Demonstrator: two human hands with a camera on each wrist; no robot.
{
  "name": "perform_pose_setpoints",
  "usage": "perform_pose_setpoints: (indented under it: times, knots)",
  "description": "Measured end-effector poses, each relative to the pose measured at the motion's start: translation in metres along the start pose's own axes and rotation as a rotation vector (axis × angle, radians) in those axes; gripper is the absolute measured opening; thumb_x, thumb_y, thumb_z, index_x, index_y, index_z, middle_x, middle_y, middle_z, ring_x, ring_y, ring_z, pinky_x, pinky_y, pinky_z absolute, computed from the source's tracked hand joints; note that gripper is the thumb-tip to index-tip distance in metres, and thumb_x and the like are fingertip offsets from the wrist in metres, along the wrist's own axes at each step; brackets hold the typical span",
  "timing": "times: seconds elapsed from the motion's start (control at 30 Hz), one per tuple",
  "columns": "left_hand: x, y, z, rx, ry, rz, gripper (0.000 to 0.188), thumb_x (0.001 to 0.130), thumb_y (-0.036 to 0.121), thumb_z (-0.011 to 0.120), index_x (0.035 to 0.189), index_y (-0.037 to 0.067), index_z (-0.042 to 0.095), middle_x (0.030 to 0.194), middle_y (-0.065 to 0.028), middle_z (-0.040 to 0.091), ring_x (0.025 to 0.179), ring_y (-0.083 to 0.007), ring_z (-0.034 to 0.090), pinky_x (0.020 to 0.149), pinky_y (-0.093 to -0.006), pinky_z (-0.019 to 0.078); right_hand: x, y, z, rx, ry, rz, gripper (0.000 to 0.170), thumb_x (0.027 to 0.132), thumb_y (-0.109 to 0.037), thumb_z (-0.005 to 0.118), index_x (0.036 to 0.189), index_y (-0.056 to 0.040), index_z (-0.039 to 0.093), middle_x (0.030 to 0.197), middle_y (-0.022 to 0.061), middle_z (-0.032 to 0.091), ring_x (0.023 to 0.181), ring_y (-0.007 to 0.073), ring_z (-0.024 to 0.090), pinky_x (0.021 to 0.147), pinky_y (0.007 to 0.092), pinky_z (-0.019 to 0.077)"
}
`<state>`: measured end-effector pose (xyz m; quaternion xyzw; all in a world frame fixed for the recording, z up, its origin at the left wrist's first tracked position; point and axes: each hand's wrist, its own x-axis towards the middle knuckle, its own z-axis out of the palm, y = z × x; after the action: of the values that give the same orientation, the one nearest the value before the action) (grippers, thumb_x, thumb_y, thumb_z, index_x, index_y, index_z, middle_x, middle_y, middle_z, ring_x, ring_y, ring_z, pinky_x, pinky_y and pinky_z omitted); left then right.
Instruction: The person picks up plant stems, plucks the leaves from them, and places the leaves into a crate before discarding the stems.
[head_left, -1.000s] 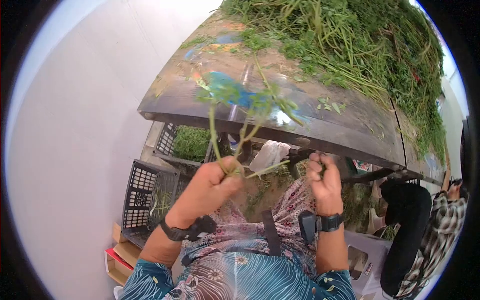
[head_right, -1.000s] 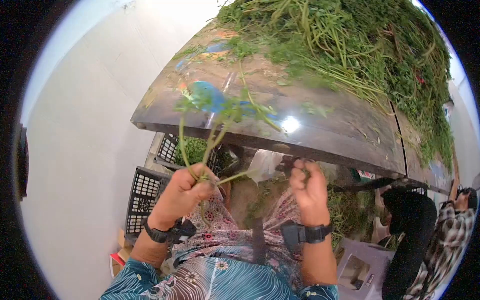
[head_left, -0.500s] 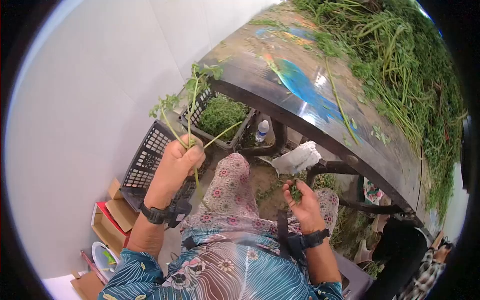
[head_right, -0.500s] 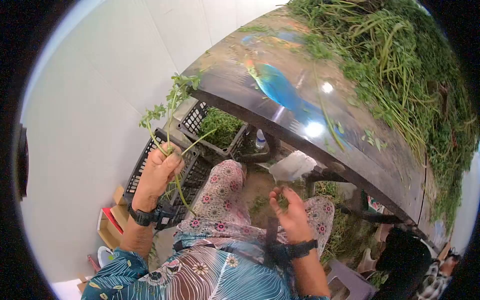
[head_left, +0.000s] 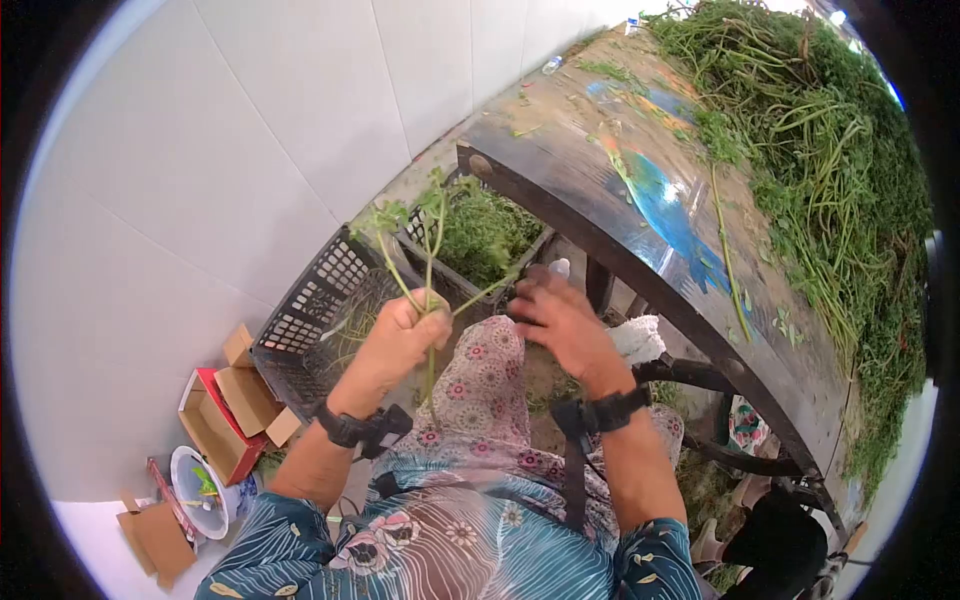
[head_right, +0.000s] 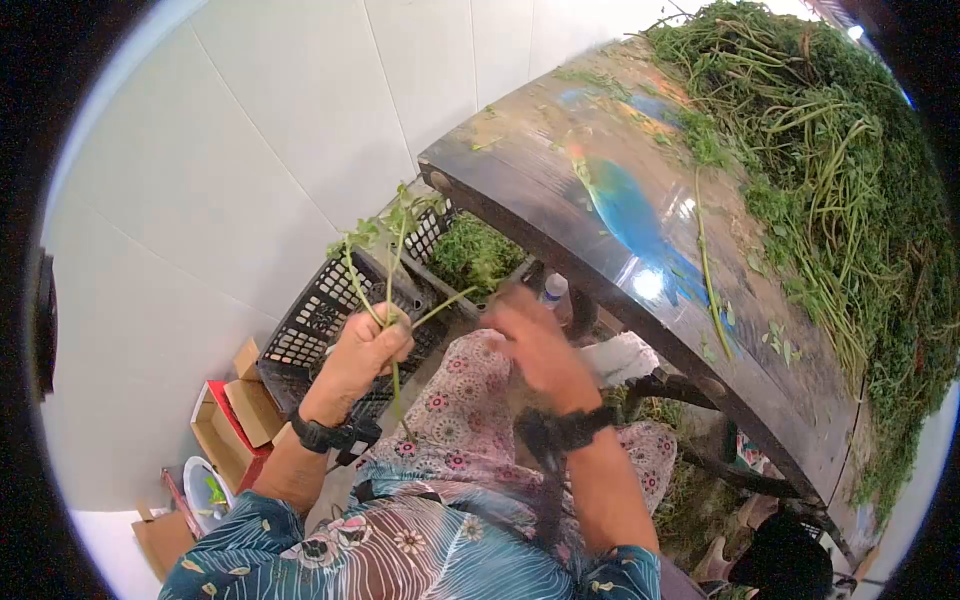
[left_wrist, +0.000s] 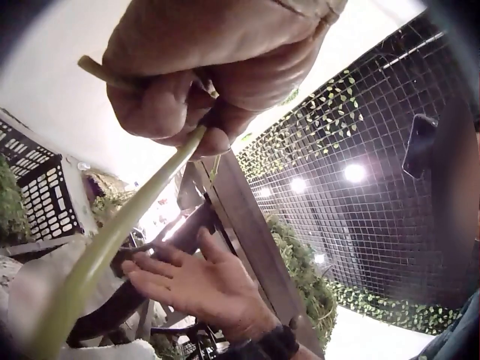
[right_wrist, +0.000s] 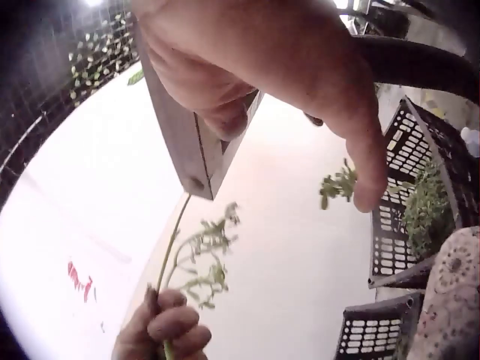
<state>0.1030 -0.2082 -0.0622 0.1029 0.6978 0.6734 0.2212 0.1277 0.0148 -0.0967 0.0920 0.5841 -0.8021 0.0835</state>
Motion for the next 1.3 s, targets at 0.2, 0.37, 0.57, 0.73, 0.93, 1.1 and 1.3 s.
perform_pose_setpoints:
  times: [0.2, 0.37, 0.57, 0.73, 0.93, 1.1, 1.3]
  knots:
    - [0.004, -0.015, 0.031, -0.011, -0.164, -0.023, 0.016, 0.088, 0.024, 0.052, 0.082, 0.009, 0.052, 0.064, 0.0038, 0.050, 0.053, -0.0023, 0.038, 0.045, -0.0178, 0.0279, -0.034, 0.002, 0.027, 0.202, 0.013, 0.052, 0.021, 0.086, -0.020, 0.054, 0.098, -0.0023, 0.055, 0.077, 0.0034, 0.056, 0.062, 0.0086, 0.050, 0.055, 0.0219, 0.0410]
    - [0.006, -0.007, 0.040, 0.017, -0.168, -0.090, 0.027, 0.091, 0.032, 0.044, 0.084, 0.008, 0.054, 0.068, 0.0040, 0.053, 0.056, -0.0022, 0.040, 0.047, -0.0178, 0.0304, -0.048, -0.003, 0.013, 0.168, 0.173, -0.031, 0.015, 0.085, -0.015, 0.055, 0.093, -0.0015, 0.054, 0.070, 0.0015, 0.054, 0.057, 0.0073, 0.048, 0.052, 0.0202, 0.0390]
    - [0.006, -0.001, 0.057, -0.060, -0.229, -0.046, 0.026, 0.090, 0.027, 0.044, 0.090, 0.005, 0.057, 0.070, 0.0029, 0.056, 0.056, -0.0030, 0.044, 0.048, -0.0182, 0.0343, -0.066, -0.017, 0.018, -0.039, 0.219, -0.112, 0.013, 0.083, -0.011, 0.057, 0.092, -0.0011, 0.054, 0.067, 0.0016, 0.057, 0.054, 0.0060, 0.047, 0.049, 0.0191, 0.0378]
    - [0.002, 0.005, 0.062, -0.008, -0.335, -0.084, 0.022, 0.089, 0.022, 0.048, 0.101, 0.005, 0.055, 0.069, 0.0036, 0.055, 0.050, -0.0011, 0.040, 0.044, -0.0167, 0.0313, -0.064, -0.018, 0.027, -0.224, 0.219, -0.230, 0.018, 0.083, -0.012, 0.058, 0.094, 0.0008, 0.054, 0.069, 0.0023, 0.059, 0.058, 0.0059, 0.050, 0.051, 0.0200, 0.0400]
    - [-0.002, 0.017, 0.075, -0.044, -0.348, -0.066, 0.013, 0.086, 0.012, 0.049, 0.094, 0.003, 0.054, 0.072, 0.0010, 0.055, 0.057, -0.0029, 0.044, 0.048, -0.0179, 0.0342, -0.071, -0.011, 0.023, -0.266, 0.243, -0.225, 0.031, 0.084, -0.018, 0.055, 0.107, 0.0024, 0.051, 0.081, 0.0035, 0.058, 0.067, 0.0058, 0.051, 0.056, 0.0214, 0.0421]
    - [0.003, 0.006, 0.074, -0.192, -0.458, -0.087, 0.015, 0.087, 0.016, 0.048, 0.095, 0.005, 0.055, 0.074, 0.0018, 0.054, 0.056, -0.0035, 0.044, 0.047, -0.0178, 0.0349, -0.101, 0.008, 0.014, -0.106, -0.035, -0.032, 0.040, 0.087, -0.025, 0.050, 0.115, 0.0027, 0.047, 0.084, 0.0025, 0.056, 0.071, 0.0061, 0.050, 0.062, 0.0208, 0.0429]
    - [0.006, -0.003, 0.078, -0.135, -0.506, -0.112, 0.018, 0.089, 0.019, 0.046, 0.096, 0.005, 0.055, 0.086, -0.0016, 0.057, 0.062, -0.0033, 0.048, 0.049, -0.0168, 0.0370, -0.104, 0.009, 0.006, -0.140, 0.119, -0.070, 0.035, 0.084, -0.017, 0.054, 0.112, 0.0036, 0.050, 0.085, 0.0008, 0.057, 0.070, 0.0055, 0.050, 0.061, 0.0201, 0.0424]
